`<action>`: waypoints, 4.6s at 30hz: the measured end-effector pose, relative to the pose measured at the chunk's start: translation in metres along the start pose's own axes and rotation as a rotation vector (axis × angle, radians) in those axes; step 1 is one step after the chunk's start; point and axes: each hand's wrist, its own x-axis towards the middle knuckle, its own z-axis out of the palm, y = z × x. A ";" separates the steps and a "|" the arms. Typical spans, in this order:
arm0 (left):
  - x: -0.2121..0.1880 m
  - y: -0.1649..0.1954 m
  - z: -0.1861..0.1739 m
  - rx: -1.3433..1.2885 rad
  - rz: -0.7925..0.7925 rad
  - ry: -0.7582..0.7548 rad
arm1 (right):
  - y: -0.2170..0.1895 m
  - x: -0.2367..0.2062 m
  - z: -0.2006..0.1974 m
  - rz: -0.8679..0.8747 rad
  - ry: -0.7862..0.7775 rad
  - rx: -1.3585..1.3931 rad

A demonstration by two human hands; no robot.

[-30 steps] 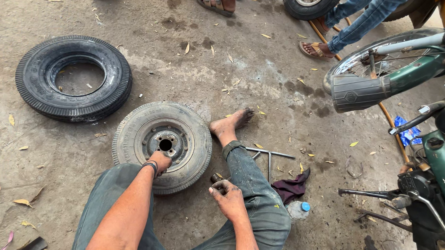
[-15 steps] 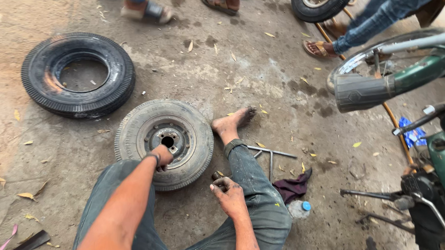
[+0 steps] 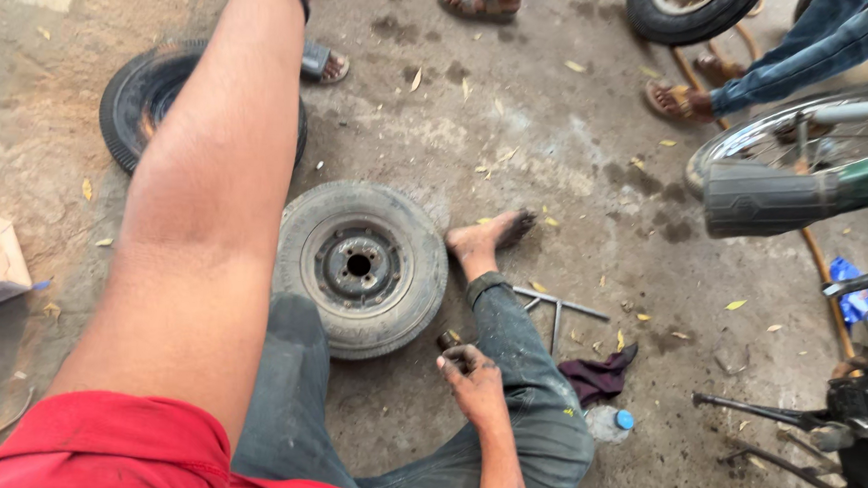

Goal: The person sits on the floor and uses a T-handle wrench to tighten bolts on a small tire rim. They then flip the tire, insert a valve stem, and inflate the tire using an air hose and pressure gauge before stacking it with other tires.

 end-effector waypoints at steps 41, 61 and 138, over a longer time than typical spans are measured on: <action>-0.364 -0.126 0.084 -0.065 -0.353 -0.917 | -0.028 -0.022 0.001 0.119 -0.052 -0.120; -0.343 -0.092 0.077 0.309 -0.283 -1.003 | -0.013 -0.013 -0.001 -0.055 -0.037 -0.085; -0.320 -0.089 0.052 0.344 -0.193 -0.985 | -0.029 0.114 0.186 -0.358 0.273 -0.595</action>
